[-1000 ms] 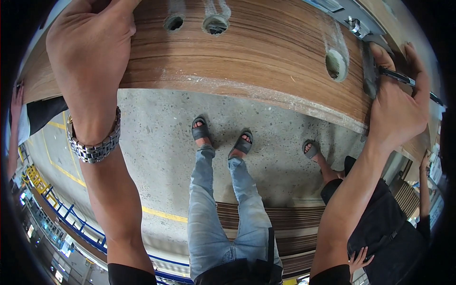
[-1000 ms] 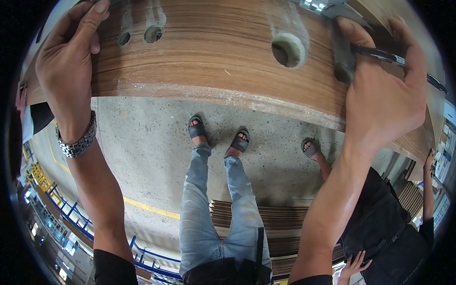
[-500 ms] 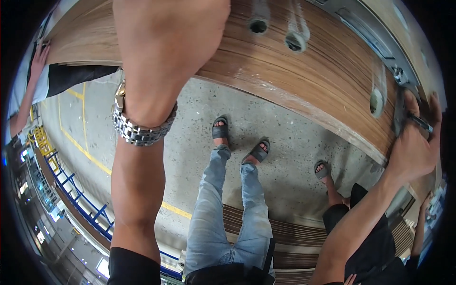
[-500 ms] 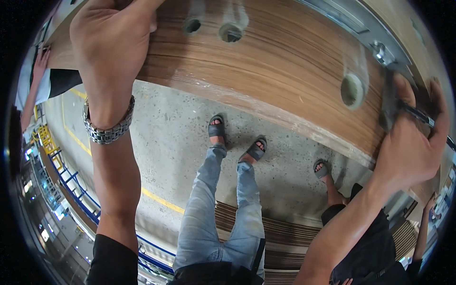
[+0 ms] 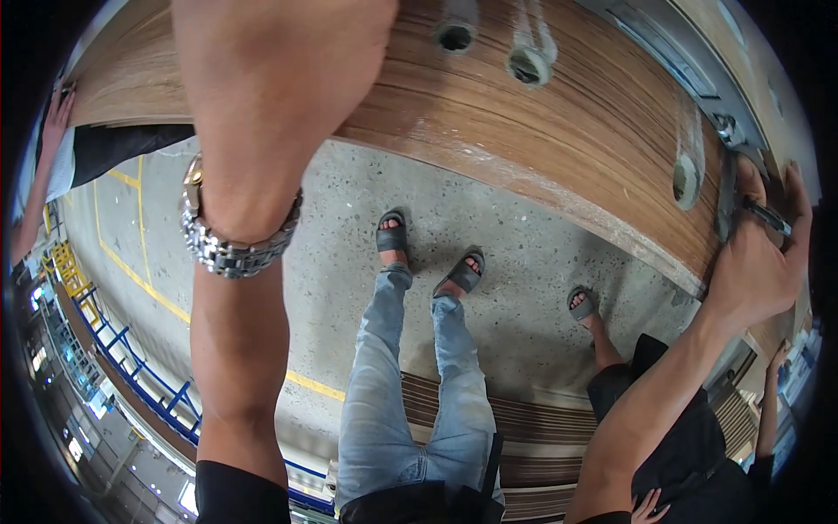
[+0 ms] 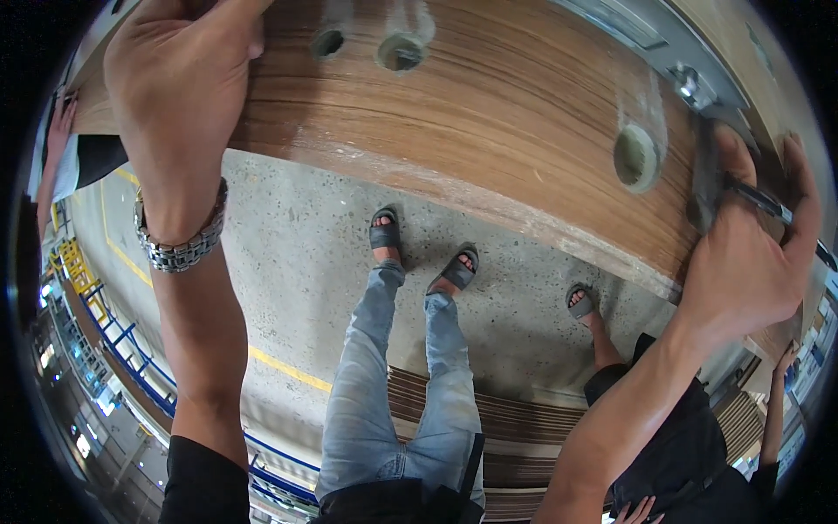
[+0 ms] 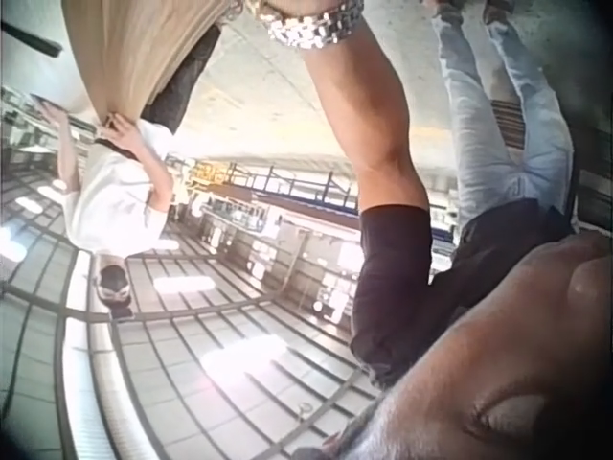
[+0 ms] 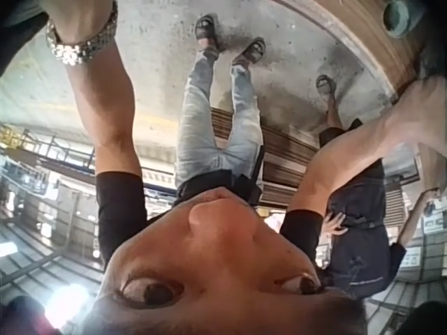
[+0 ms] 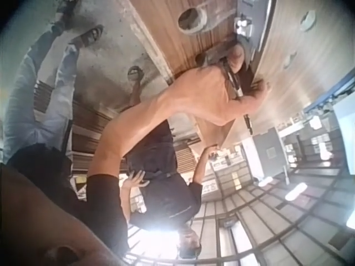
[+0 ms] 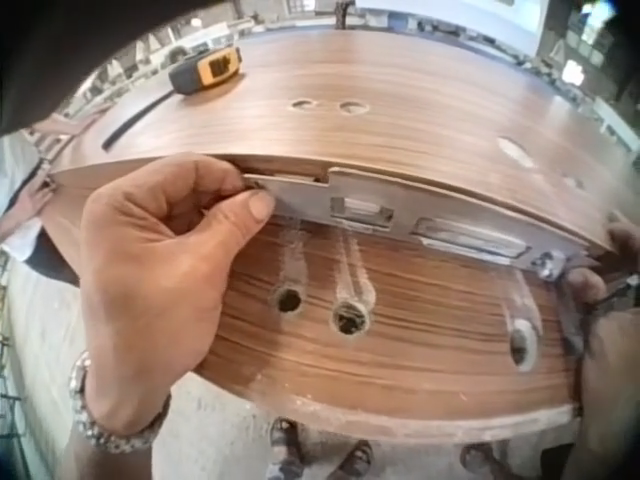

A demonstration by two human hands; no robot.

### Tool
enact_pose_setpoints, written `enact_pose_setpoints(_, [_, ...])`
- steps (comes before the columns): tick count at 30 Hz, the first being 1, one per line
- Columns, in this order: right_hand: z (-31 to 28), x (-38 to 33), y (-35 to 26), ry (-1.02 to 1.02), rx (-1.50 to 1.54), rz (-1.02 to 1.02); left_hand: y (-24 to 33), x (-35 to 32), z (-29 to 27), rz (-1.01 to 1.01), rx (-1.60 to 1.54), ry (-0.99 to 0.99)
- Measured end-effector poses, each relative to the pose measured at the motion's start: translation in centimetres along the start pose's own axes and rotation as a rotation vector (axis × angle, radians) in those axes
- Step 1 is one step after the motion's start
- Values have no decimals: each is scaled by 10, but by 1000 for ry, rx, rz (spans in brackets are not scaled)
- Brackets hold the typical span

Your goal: Measuring and marking large wooden panels using a tape measure and a metal template on a factory workbench.

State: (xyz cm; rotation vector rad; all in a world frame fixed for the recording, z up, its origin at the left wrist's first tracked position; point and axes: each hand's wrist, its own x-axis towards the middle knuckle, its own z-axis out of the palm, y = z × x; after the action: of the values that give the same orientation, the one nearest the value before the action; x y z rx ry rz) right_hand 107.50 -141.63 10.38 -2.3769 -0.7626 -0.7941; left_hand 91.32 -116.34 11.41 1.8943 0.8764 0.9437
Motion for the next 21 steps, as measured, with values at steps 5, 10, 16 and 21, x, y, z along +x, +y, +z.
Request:
enact_pose_setpoints(5, [5, 1, -8, -21, 39, 4, 22, 5, -5, -75, 208, 61])
enact_pose_setpoints(10, [0, 0, -18, -35, 6, 99, 8, -5, 3, 66, 74, 32])
enact_pose_setpoints(16, [0, -1, -25, -37, -66, 140, 17, -9, 9, 33, 66, 49])
enact_pose_setpoints(21, [-1, 3, -23, -18, -44, 124, 16, -7, 5, 9, -19, 24])
